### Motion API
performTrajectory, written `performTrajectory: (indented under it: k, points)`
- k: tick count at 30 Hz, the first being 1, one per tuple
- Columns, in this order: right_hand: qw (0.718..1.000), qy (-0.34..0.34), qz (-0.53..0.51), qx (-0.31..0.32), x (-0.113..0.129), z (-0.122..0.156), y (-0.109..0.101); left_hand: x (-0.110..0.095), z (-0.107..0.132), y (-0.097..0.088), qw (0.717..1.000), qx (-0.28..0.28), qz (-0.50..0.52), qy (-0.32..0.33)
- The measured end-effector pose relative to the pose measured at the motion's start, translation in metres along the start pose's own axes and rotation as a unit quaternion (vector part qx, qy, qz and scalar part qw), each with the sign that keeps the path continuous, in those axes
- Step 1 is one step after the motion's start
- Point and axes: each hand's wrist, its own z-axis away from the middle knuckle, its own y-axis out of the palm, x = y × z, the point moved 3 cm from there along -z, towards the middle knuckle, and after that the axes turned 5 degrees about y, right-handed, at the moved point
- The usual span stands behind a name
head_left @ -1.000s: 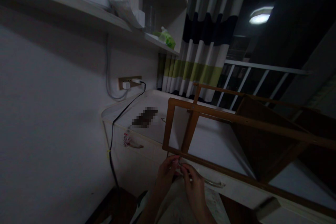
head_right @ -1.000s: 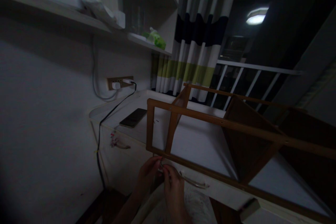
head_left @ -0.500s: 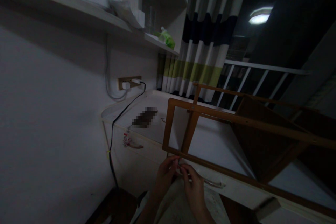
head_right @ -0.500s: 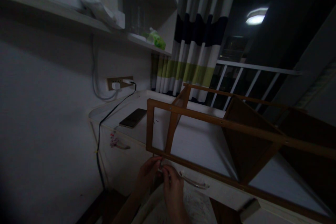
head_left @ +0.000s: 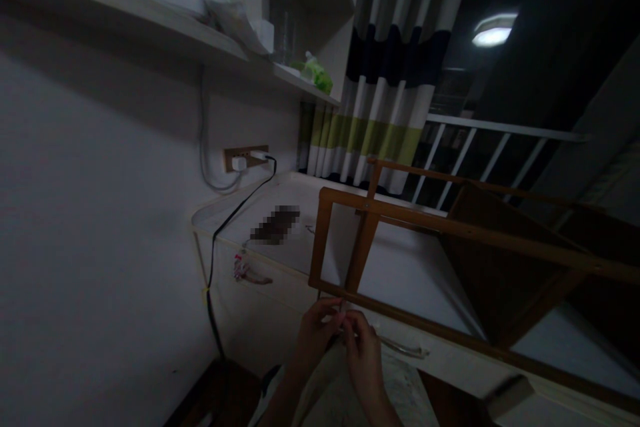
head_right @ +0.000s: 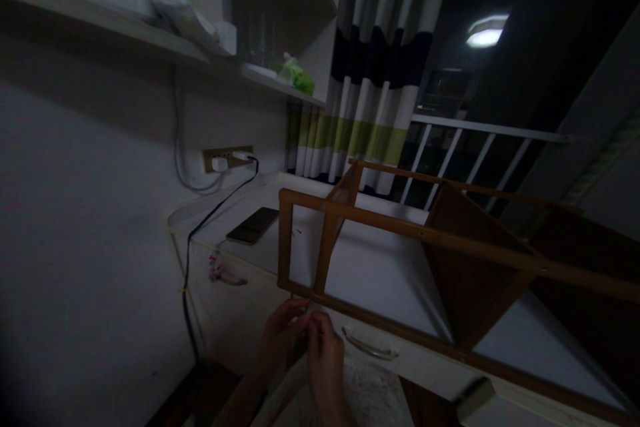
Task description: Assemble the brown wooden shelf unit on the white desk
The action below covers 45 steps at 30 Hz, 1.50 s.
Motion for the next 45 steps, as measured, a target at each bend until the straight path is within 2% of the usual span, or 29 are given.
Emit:
performTrajectory:
  k: [11,19,24,26,31,35,38,45]
  points:
    - [0.999,-0.033,0.021,-0.023,0.000,0.000,0.002,-0.002,0.000,-0.002,1.000,-0.009,0.003,0.006]
    - [0.990,-0.050,0.126,-0.049,0.003,-0.001,0.004,0.003,-0.001,-0.003,1.000,-0.015,-0.006,0.016]
    - [0.990,-0.046,0.121,-0.049,0.002,0.000,0.010,-0.001,0.005,-0.005,1.000,-0.008,-0.010,0.027]
    - [0.994,-0.031,0.102,-0.038,0.003,0.000,0.013,-0.002,0.007,-0.006,1.000,-0.020,-0.001,0.011]
    - [0.998,0.016,0.063,-0.015,0.008,0.000,0.016,0.001,0.015,-0.013,0.995,-0.089,-0.003,-0.050]
    - [0.996,0.054,0.066,-0.003,0.012,-0.001,0.017,0.016,0.022,-0.013,0.991,-0.077,0.005,-0.106]
    - [0.997,0.060,0.048,0.002,0.015,-0.001,0.017,0.022,0.024,-0.011,0.990,-0.090,0.033,-0.106]
    - [0.998,0.021,0.053,-0.032,0.018,-0.003,0.015,-0.005,0.018,-0.010,0.990,-0.112,-0.003,-0.081]
